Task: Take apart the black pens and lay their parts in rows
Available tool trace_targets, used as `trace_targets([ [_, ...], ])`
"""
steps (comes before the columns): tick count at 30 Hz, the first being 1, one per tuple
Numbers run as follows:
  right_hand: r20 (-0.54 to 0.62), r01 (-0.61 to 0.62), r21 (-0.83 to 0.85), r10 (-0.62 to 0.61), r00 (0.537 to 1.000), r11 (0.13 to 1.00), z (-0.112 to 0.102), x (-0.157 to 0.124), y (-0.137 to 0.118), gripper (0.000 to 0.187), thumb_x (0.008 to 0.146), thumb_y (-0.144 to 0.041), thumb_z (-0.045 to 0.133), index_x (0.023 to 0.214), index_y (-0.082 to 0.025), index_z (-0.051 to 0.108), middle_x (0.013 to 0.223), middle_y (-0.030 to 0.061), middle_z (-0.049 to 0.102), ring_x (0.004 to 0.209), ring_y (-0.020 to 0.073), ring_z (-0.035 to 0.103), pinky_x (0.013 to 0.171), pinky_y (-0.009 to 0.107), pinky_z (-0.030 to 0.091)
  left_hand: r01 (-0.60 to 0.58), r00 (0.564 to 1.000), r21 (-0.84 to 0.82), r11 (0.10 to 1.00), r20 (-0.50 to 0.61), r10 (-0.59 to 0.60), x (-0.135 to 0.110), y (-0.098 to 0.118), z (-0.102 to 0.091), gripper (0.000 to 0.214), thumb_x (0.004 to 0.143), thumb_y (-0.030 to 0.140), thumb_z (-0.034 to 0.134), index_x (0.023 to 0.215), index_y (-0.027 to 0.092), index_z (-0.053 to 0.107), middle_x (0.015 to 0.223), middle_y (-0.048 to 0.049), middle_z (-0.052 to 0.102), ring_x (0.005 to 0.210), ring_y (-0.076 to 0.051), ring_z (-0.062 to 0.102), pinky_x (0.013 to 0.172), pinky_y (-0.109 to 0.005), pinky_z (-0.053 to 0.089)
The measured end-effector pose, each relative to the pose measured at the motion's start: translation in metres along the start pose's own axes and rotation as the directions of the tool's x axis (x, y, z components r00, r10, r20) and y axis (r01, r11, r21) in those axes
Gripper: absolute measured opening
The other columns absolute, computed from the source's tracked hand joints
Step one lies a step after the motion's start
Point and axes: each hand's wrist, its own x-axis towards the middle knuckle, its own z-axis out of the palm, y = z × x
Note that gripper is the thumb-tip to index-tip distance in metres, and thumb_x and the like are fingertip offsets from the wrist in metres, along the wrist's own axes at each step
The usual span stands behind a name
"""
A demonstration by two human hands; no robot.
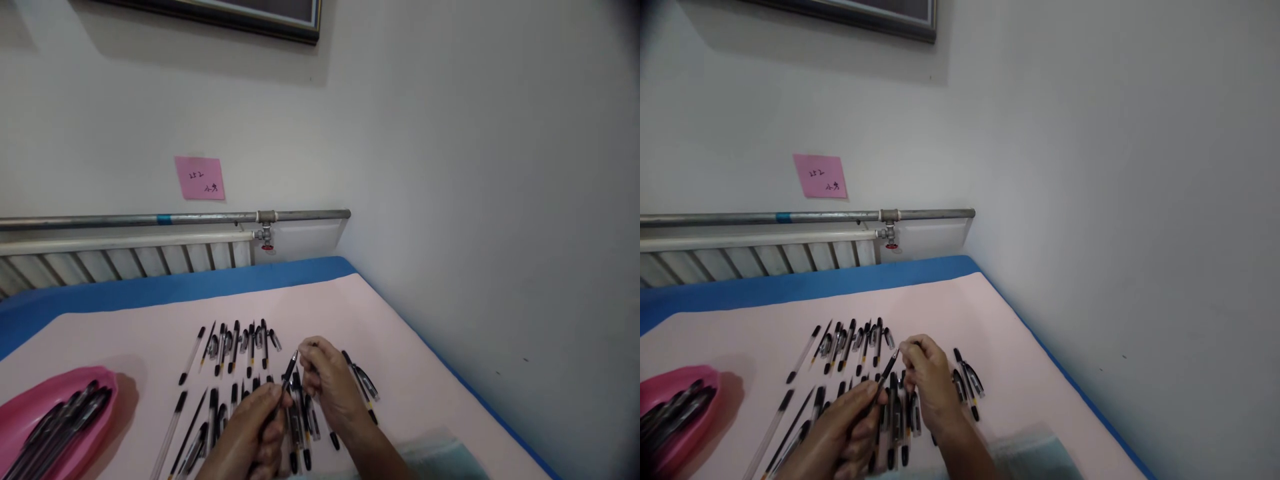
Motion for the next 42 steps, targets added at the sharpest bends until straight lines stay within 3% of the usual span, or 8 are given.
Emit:
trace_targets([
  [4, 0.009, -0.014, -0.133, 0.016, 1.0, 0.991, -0.001, 0.001, 0.009, 0.025, 0.071, -0.039, 0.064, 0.067, -0.018, 0.053, 0.05, -0.0088, 0.038, 0.038, 0.0042, 0.03, 0.037, 0.019, 0.025, -0.008, 0.999, 0.088, 0.996, -0.047, 0.012, 0.002, -0.003, 0.004, 0.053, 0.059, 0.068, 0.062, 0.079, 0.021, 0.049, 0.044, 0.0128, 0.033, 0.031, 0.0, 0.014, 0.031, -0.014, 0.009],
  [7, -0.002, -0.001, -0.194, 0.0, 1.0, 0.981, 0.0, -0.001, 0.013, 0.024, 0.072, -0.039, 0.064, 0.066, -0.018, 0.053, 0.046, -0.0092, 0.037, 0.038, 0.0053, 0.032, 0.039, 0.019, 0.027, -0.144, 0.981, 0.218, 0.965, -0.096, 0.168, 0.004, -0.007, 0.005, 0.047, 0.064, 0.065, 0.06, 0.075, 0.021, 0.049, 0.044, 0.0117, 0.035, 0.031, -0.002, 0.022, 0.033, -0.015, 0.015],
  [12, 0.057, 0.0, -0.192, 0.012, 0.998, 0.981, 0.004, -0.006, 0.009, 0.019, 0.074, -0.035, 0.061, 0.069, -0.017, 0.055, 0.044, -0.0087, 0.037, 0.04, 0.0062, 0.033, 0.041, 0.02, 0.027, -0.332, 0.843, 0.59, 0.736, -0.166, 0.512, 0.007, -0.014, 0.001, 0.039, 0.071, 0.057, 0.058, 0.065, 0.019, 0.05, 0.047, 0.0064, 0.044, 0.043, -0.007, 0.039, 0.043, -0.016, 0.027],
  [18, 0.099, -0.063, -0.03, 0.065, 0.993, 0.998, 0.007, -0.006, 0.005, 0.023, 0.07, -0.039, 0.064, 0.074, -0.017, 0.058, 0.045, -0.0089, 0.036, 0.039, 0.0055, 0.031, 0.04, 0.019, 0.029, -0.147, 0.969, 0.348, 0.926, -0.138, 0.206, 0.003, -0.009, 0.005, 0.044, 0.072, 0.064, 0.05, 0.071, 0.02, 0.051, 0.046, 0.0079, 0.043, 0.033, -0.004, 0.029, 0.035, -0.016, 0.02],
  [26, -0.013, -0.01, -0.14, 0.008, 1.0, 0.99, 0.01, -0.008, 0.007, 0.025, 0.067, -0.036, 0.069, 0.064, -0.019, 0.05, 0.043, -0.0095, 0.038, 0.036, 0.0054, 0.032, 0.038, 0.019, 0.027, -0.288, 0.914, 0.417, 0.862, -0.148, 0.378, 0.004, -0.012, 0.003, 0.046, 0.07, 0.063, 0.055, 0.061, 0.018, 0.05, 0.047, 0.0062, 0.042, 0.042, -0.005, 0.035, 0.039, -0.013, 0.025],
  [31, 0.064, -0.041, -0.041, 0.044, 0.997, 0.998, 0.01, -0.008, 0.006, 0.019, 0.071, -0.035, 0.063, 0.07, -0.017, 0.056, 0.046, -0.0094, 0.035, 0.038, 0.0048, 0.028, 0.038, 0.019, 0.027, -0.18, 0.966, 0.353, 0.918, -0.114, 0.233, 0.003, -0.009, 0.001, 0.047, 0.07, 0.067, 0.052, 0.071, 0.02, 0.051, 0.046, 0.0093, 0.04, 0.033, -0.002, 0.025, 0.034, -0.014, 0.019],
  [38, 0.001, -0.008, -0.06, 0.008, 1.0, 0.998, 0.011, -0.009, 0.012, 0.023, 0.067, -0.034, 0.068, 0.065, -0.018, 0.052, 0.048, -0.0088, 0.039, 0.038, 0.0048, 0.032, 0.038, 0.018, 0.027, -0.193, 0.967, 0.328, 0.925, -0.095, 0.236, -0.001, -0.007, 0.008, 0.046, 0.069, 0.064, 0.055, 0.062, 0.019, 0.045, 0.043, 0.0088, 0.042, 0.032, -0.003, 0.034, 0.034, -0.014, 0.022],
  [42, 0.072, -0.071, 0.032, 0.068, 0.995, 0.997, 0.011, -0.009, 0.009, 0.02, 0.067, -0.034, 0.067, 0.068, -0.017, 0.057, 0.047, -0.0088, 0.037, 0.038, 0.0041, 0.03, 0.038, 0.018, 0.028, -0.182, 0.965, 0.236, 0.954, -0.143, 0.219, 0.0, -0.007, 0.009, 0.047, 0.065, 0.065, 0.06, 0.07, 0.018, 0.051, 0.043, 0.0094, 0.042, 0.032, -0.002, 0.031, 0.034, -0.013, 0.021],
])
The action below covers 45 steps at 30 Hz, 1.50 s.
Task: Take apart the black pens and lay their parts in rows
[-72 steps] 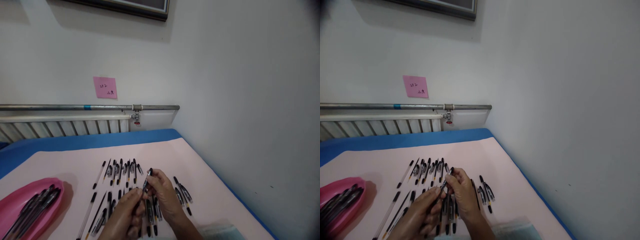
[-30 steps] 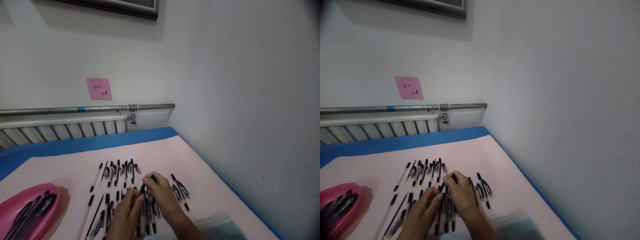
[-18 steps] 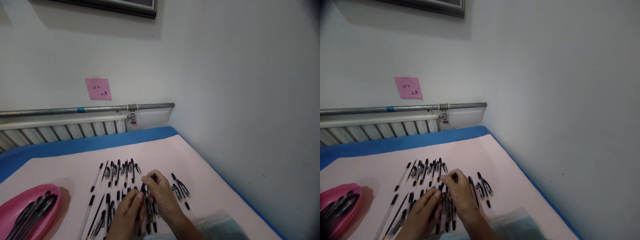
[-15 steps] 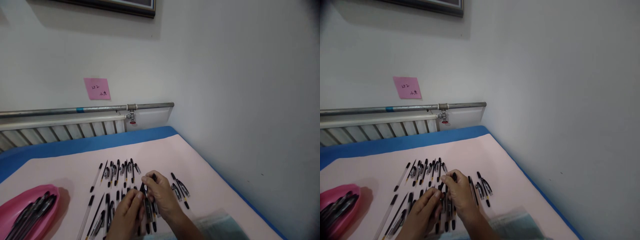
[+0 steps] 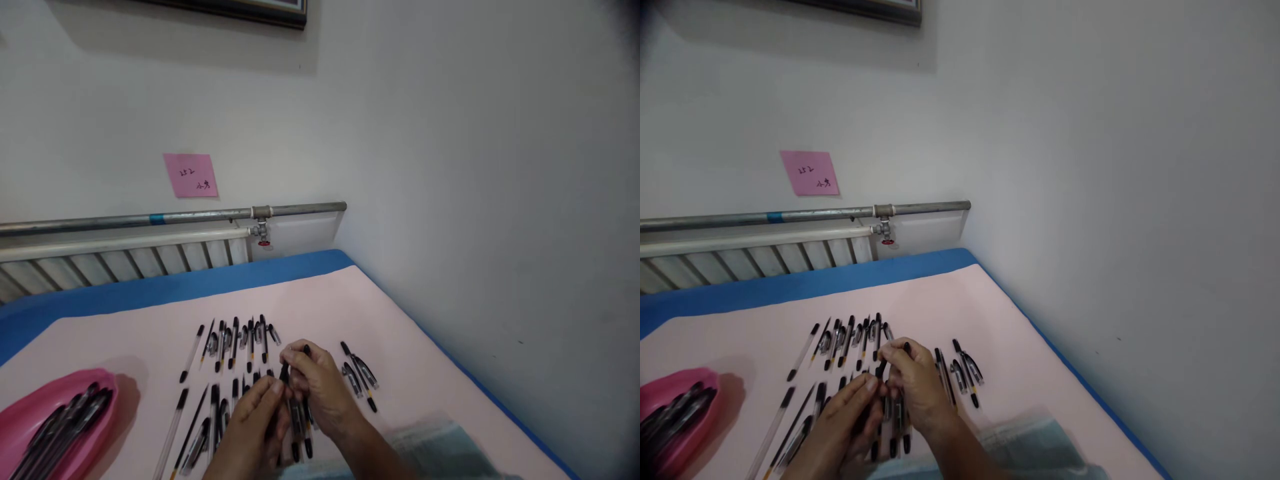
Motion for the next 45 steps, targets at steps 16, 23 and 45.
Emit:
trace_targets([
  [16, -0.069, 0.042, -0.128, -0.051, 0.996, 0.991, 0.0, 0.001, -0.001, 0.019, 0.071, -0.034, 0.062, 0.07, -0.016, 0.059, 0.039, -0.0098, 0.035, 0.033, 0.0047, 0.03, 0.035, 0.018, 0.023, 0.038, 0.999, 0.006, 0.999, -0.004, -0.038, 0.005, -0.004, -0.005, 0.051, 0.061, 0.068, 0.06, 0.07, 0.018, 0.052, 0.044, 0.009, 0.043, 0.031, 0.0, 0.026, 0.031, -0.012, 0.018],
  [23, -0.047, 0.014, 0.012, -0.013, 0.999, 1.0, 0.001, 0.0, -0.004, 0.014, 0.068, -0.029, 0.06, 0.069, -0.015, 0.058, 0.039, -0.0102, 0.033, 0.034, 0.0037, 0.027, 0.035, 0.017, 0.024, 0.192, 0.979, -0.16, 0.968, 0.104, -0.177, -0.002, 0.005, -0.005, 0.048, 0.061, 0.061, 0.066, 0.077, 0.018, 0.054, 0.043, 0.0101, 0.043, 0.029, 0.001, 0.018, 0.027, -0.011, 0.011],
  [45, -0.069, 0.041, -0.102, -0.049, 0.996, 0.994, 0.006, -0.002, -0.001, 0.021, 0.068, -0.033, 0.065, 0.065, -0.018, 0.052, 0.041, -0.0098, 0.036, 0.033, 0.0046, 0.03, 0.034, 0.017, 0.025, -0.182, 0.979, 0.249, 0.951, -0.046, 0.199, 0.004, -0.006, -0.011, 0.038, 0.074, 0.054, 0.057, 0.06, 0.019, 0.052, 0.05, 0.0034, 0.046, 0.047, -0.009, 0.042, 0.048, -0.018, 0.034],
])
